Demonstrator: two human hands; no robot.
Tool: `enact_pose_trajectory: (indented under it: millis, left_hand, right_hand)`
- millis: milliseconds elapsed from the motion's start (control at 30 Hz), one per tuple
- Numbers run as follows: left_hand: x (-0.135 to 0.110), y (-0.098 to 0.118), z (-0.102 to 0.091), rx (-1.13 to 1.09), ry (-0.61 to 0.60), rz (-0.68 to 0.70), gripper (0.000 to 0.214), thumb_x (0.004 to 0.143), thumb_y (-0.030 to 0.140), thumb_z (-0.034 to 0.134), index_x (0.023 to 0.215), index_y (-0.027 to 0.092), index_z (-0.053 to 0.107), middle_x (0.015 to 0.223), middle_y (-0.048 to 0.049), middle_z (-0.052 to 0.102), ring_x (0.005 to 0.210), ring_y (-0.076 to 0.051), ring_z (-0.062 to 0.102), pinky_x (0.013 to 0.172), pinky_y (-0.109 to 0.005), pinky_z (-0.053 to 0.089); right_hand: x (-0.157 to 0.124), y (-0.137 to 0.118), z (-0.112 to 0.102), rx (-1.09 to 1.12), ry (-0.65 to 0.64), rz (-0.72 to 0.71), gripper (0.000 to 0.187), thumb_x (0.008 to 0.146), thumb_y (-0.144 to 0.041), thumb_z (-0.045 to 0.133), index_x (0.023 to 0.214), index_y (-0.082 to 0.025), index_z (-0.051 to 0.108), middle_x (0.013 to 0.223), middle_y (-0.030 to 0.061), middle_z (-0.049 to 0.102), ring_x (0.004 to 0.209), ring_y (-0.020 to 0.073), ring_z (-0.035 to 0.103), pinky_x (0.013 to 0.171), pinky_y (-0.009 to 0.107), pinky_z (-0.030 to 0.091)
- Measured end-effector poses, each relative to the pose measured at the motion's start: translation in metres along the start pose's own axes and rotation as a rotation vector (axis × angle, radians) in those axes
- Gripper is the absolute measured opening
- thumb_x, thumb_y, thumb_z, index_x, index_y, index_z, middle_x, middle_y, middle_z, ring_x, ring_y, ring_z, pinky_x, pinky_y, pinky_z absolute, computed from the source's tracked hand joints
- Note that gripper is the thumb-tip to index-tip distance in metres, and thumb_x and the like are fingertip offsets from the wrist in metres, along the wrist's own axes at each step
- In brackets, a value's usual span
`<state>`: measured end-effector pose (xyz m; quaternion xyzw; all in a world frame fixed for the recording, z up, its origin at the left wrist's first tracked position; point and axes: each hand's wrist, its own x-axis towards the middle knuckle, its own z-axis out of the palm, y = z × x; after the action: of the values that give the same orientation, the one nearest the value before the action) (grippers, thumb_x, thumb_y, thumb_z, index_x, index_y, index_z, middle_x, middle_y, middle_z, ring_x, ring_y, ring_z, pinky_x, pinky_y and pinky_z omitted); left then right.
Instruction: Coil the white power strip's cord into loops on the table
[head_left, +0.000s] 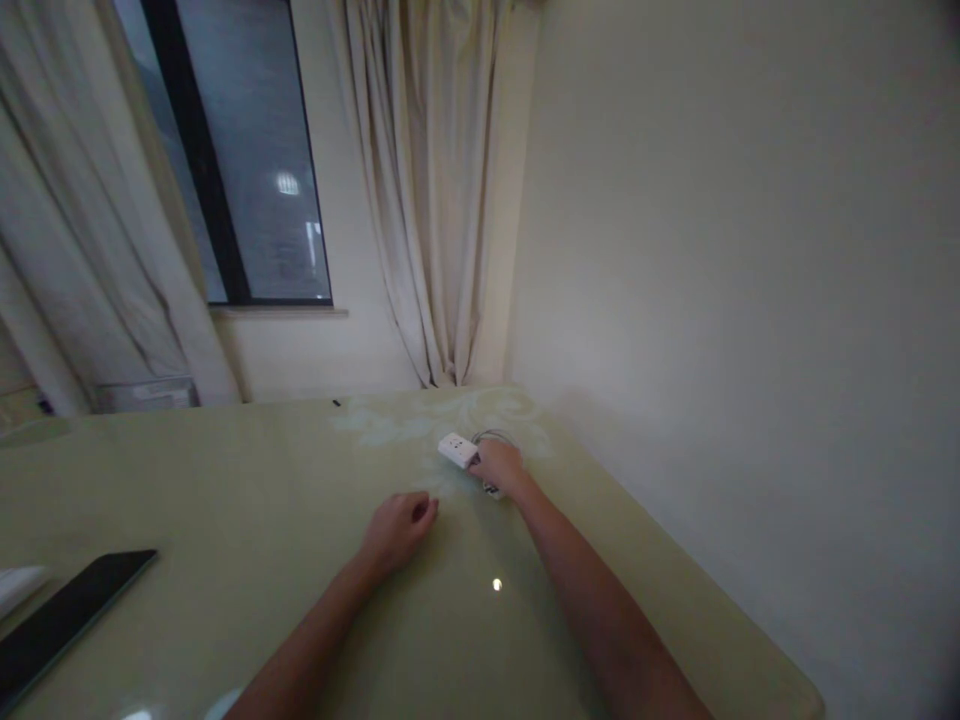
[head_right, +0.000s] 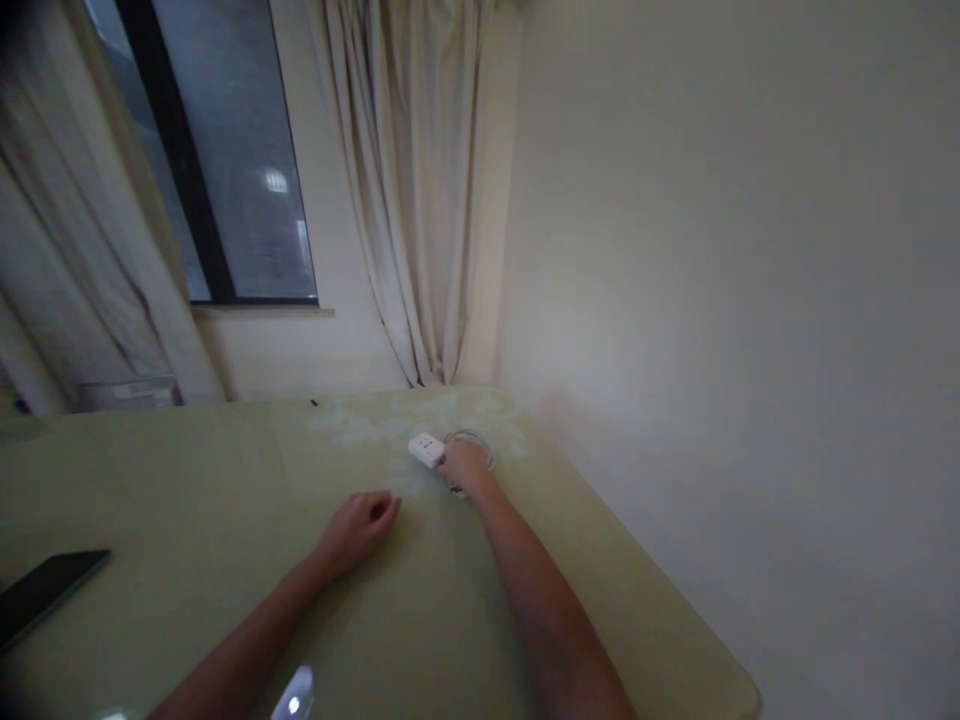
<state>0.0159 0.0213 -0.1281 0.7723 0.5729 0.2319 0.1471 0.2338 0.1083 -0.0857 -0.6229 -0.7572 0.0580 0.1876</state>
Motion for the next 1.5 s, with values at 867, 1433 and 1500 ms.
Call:
enact_pose_trajectory:
  millis: [867, 1433, 1500]
  left_hand:
    - [-0.004, 0.063, -0.089, -0.558, 0.286, 0.063, 0.049, 0.097, 0.069, 0.052, 0.084, 0.022, 0.056, 0.068, -0.0020, 0.060, 0.063, -0.019, 0.059, 0.062, -0.033, 0.050]
    - [-0.003, 0.025, -0.130, -1.157, 0.303, -0.365, 0.043, 0.091, 0.055, 0.075, 0.104, 0.015, 0.071, 0.097, -0.0128, 0.081, 0.088, -0.022, 0.079, 0.088, -0.037, 0.065]
    - [-0.004, 0.012, -0.136, -1.124, 0.254, -0.396, 0.040, 0.091, 0.052, 0.076, 0.104, 0.014, 0.073, 0.098, -0.0129, 0.082, 0.088, -0.022, 0.080, 0.089, -0.035, 0.065]
  right_hand:
    - [-0.023, -0.088, -0.074, 1.443, 0.077, -0.018, 0.038, 0.074, -0.054, 0.082, 0.083, -0.016, 0.083, 0.078, 0.0041, 0.076, 0.065, 0.0119, 0.055, 0.063, 0.027, 0.040]
    - [-0.031, -0.062, -0.124, 1.503, 0.632, -0.060, 0.053, 0.083, -0.071, 0.075, 0.082, -0.019, 0.061, 0.074, -0.0012, 0.067, 0.054, 0.0081, 0.054, 0.052, 0.023, 0.041]
    - [-0.028, -0.052, -0.131, 1.496, 0.719, -0.058, 0.055, 0.083, -0.073, 0.074, 0.084, -0.020, 0.058, 0.072, -0.0035, 0.064, 0.053, 0.0071, 0.051, 0.051, 0.022, 0.039]
